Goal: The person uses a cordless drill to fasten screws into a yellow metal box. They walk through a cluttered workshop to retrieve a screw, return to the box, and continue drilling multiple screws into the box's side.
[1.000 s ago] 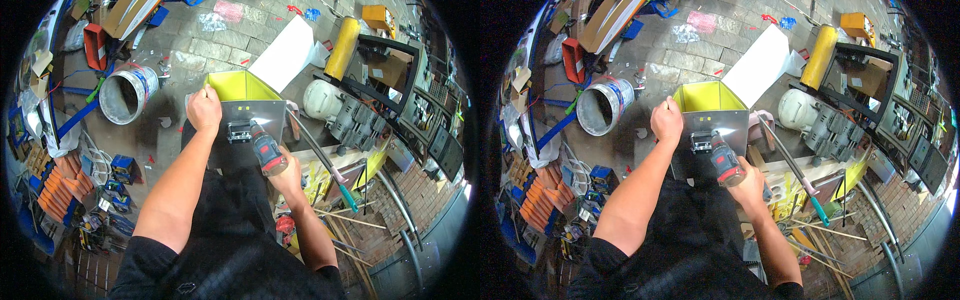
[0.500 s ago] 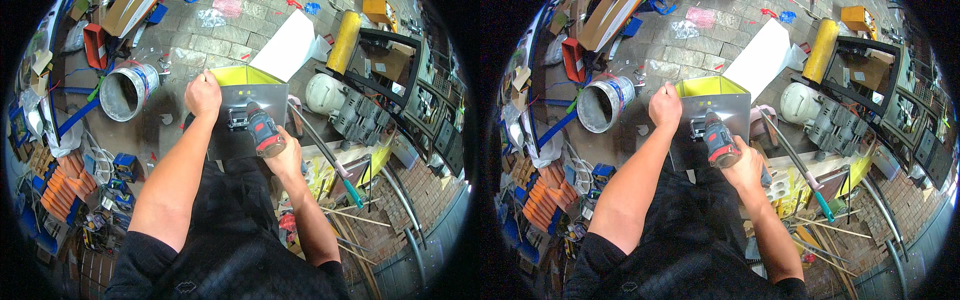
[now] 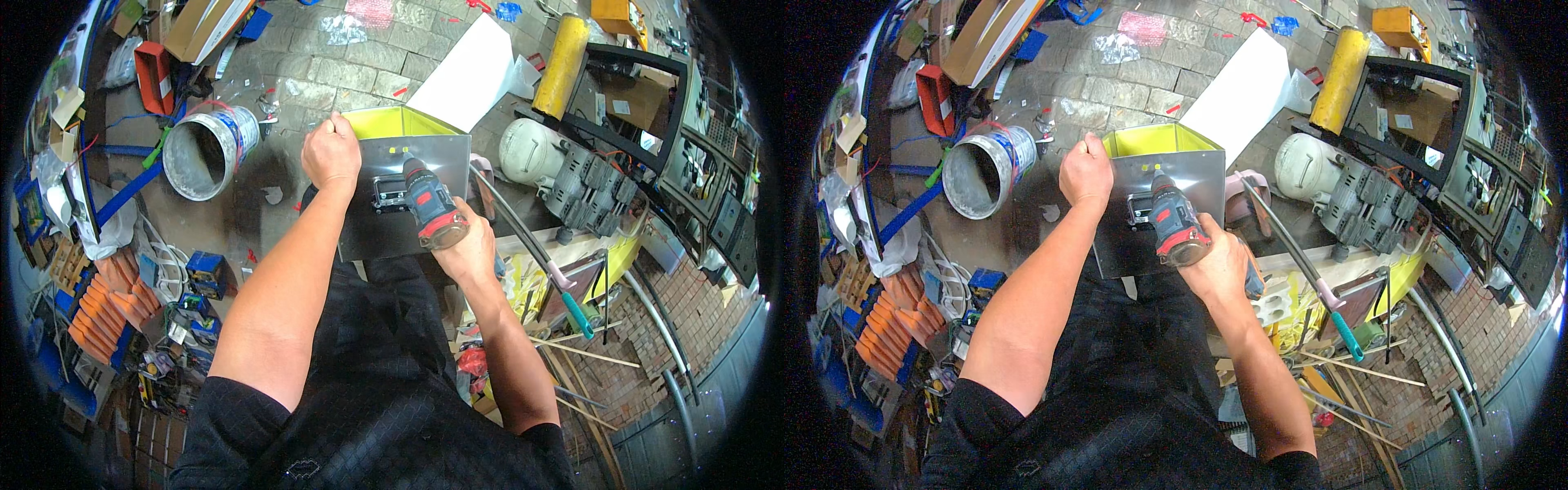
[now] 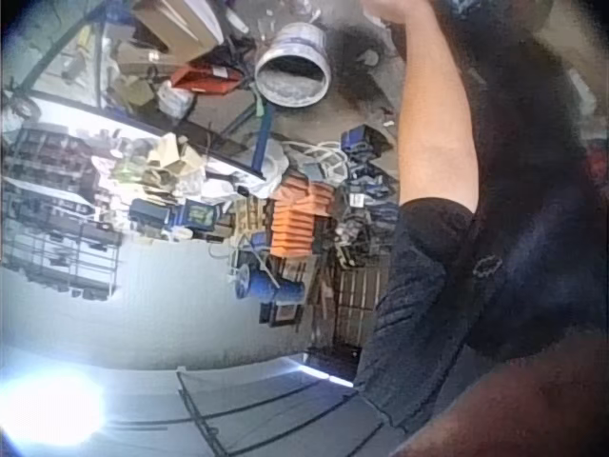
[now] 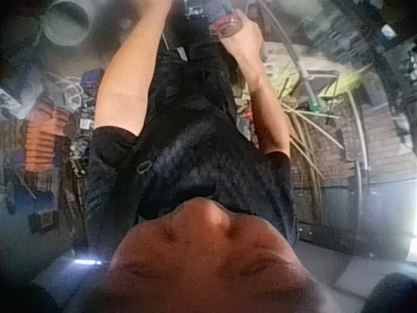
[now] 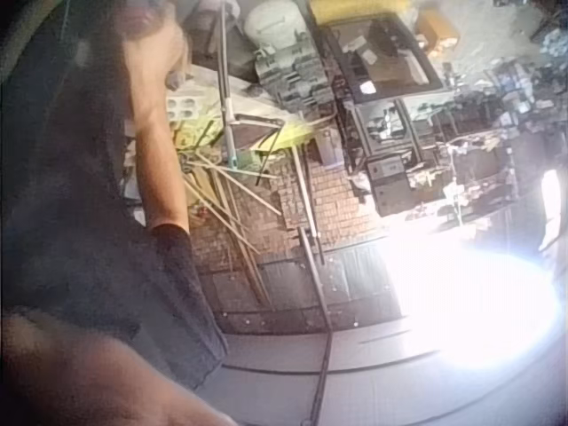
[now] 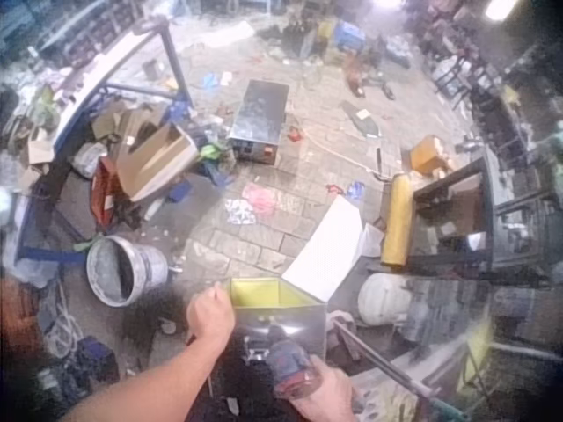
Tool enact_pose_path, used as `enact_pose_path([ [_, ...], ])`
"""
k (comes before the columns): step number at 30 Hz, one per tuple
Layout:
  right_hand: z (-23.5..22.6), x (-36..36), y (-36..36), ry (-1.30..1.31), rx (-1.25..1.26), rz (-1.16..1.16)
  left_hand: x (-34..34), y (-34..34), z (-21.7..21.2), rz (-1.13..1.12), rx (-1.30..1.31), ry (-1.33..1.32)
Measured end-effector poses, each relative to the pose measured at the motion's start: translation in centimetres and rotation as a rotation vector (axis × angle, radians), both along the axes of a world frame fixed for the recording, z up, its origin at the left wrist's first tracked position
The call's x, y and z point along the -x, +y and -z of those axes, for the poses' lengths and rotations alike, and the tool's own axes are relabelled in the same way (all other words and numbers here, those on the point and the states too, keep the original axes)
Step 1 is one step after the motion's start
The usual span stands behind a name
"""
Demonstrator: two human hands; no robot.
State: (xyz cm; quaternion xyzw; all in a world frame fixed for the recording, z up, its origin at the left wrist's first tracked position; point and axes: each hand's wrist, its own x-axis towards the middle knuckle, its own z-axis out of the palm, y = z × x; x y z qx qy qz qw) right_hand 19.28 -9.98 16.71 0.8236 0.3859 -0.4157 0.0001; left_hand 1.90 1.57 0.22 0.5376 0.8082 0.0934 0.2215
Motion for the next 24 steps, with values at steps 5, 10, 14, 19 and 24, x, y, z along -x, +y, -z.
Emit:
enact_pose_path([
  [5,0.1,-0.1,0.4,-0.009,-0.005,-0.013,0.1,-0.1,0.0,0.009,-0.030,0.009],
  [10,0.1,-0.4,1.2,0.008,0.015,-0.063,0.2,-0.3,-0.5,0.020,0.057,-0.036],
  [14,-0.3,-0.5,2.6,0.002,0.045,-0.103,0.6,-0.8,-0.3,0.039,-0.026,-0.012],
  [19,-1.0,-0.4,4.4,-0.044,0.106,-0.275,1.2,-1.2,0.2,0.071,-0.063,0.027],
  [24,-0.5,-0.7,4.1,-0.059,0.069,-0.344,1.7,-1.4,0.0,0.071,-0.117,0.016],
])
